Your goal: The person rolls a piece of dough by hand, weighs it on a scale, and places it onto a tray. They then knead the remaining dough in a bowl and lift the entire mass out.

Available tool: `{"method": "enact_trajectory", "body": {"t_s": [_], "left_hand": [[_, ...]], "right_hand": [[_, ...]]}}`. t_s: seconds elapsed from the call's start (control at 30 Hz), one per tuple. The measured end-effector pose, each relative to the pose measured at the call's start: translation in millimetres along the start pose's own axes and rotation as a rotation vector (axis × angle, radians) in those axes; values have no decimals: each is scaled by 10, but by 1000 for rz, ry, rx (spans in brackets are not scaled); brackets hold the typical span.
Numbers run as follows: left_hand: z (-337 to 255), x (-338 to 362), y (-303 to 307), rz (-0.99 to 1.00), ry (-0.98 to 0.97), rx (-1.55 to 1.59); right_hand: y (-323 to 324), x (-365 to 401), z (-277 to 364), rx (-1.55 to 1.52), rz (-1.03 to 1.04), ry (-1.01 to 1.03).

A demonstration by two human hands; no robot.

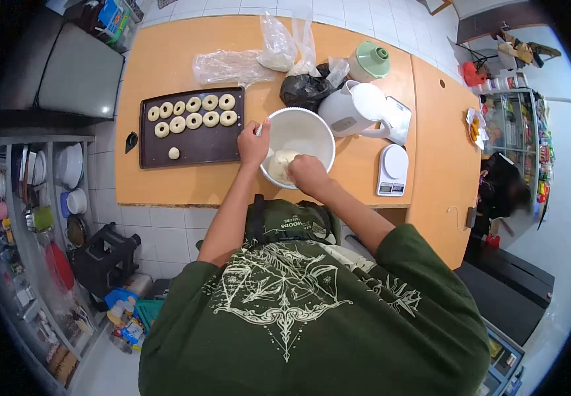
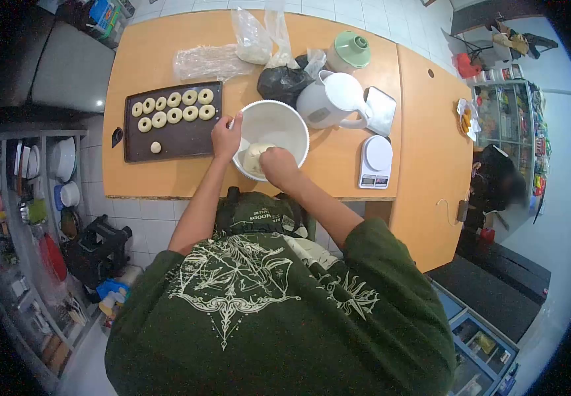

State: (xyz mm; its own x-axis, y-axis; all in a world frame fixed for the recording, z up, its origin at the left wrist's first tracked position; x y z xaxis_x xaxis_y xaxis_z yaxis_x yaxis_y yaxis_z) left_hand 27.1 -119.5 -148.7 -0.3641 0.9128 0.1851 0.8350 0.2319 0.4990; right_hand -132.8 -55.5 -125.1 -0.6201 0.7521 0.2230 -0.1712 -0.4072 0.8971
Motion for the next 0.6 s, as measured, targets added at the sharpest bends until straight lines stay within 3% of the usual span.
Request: {"method": "enact_trajectory", "body": {"t_s": [0.2,0.27,0.6], "left_hand": [[11,20,2,19,29,8],[-25,28,8,32,1,-22],[-23,15,-7,47,-24,-9]], "right_hand": [[-293,-411,-15,-6,29,-168],[-375,-552,-3,-14,-122,-143],[-444,-835,-228,-147,-349,-221]]}}
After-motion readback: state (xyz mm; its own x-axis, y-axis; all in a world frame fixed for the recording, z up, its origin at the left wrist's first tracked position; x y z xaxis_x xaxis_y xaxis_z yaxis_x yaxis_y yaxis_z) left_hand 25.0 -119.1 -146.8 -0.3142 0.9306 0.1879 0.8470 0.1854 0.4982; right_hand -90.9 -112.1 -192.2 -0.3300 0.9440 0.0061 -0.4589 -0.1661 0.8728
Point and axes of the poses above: each hand's wrist, its own x-axis away from the middle knuckle, its own y-axis out of the back of the hand, z = x × y, the point moved 6 cm from there along -x, towards the middle knuckle, and after that the axes turned 5 degrees about y, right-handed, at the moved point
